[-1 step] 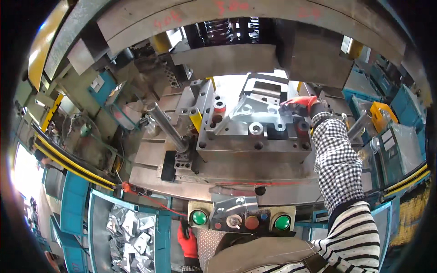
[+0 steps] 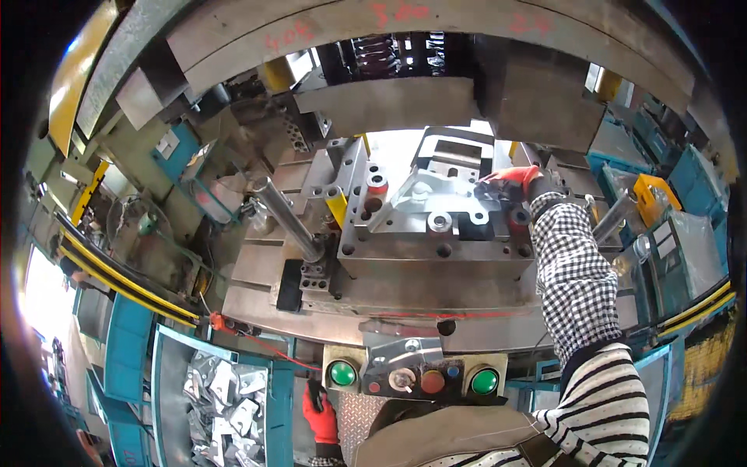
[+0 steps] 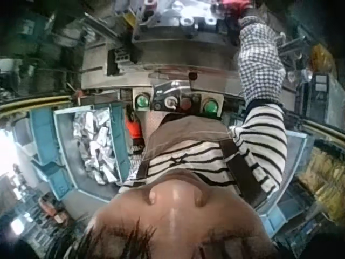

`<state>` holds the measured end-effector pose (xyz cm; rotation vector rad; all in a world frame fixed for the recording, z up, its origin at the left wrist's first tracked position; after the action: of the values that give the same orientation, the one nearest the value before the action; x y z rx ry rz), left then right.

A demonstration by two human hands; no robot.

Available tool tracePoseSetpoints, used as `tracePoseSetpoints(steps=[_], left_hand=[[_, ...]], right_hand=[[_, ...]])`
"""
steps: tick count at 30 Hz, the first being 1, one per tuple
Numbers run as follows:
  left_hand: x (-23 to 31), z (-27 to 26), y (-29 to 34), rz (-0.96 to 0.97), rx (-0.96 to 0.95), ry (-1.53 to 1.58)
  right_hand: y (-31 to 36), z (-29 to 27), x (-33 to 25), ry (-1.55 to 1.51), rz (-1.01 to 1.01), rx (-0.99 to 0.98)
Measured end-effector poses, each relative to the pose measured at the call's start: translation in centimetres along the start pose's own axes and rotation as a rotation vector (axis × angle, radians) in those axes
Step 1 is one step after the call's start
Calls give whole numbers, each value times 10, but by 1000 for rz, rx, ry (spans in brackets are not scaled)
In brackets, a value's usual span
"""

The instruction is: Operator places metal parts into an industrial press machine and activates it using safety buttons.

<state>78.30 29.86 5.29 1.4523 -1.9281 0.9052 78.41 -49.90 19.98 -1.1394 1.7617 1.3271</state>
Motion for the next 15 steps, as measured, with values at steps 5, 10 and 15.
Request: tracePoseSetpoints(steps=[5,10,15], left_hand=[[-52,23,-17,-100,-27,195],[-48,32,-25,-52,-72,125],[-16,74,-62,168,-203,-199]], right_hand=[[-17,-31,28,379,-28,28],[26,59,-64,760,-46,724],[207,206,-76,156,-462,513]])
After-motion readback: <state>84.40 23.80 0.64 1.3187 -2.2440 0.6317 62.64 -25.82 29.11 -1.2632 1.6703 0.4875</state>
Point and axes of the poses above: each hand's wrist, its own y-axis away from the middle knuckle, its own z-axis out of the palm, x = y × z, the point moved 8 cm from there along -y, towards the middle knuckle, and after that the axes turned 9 degrees about -y, right-handed, at the moved point
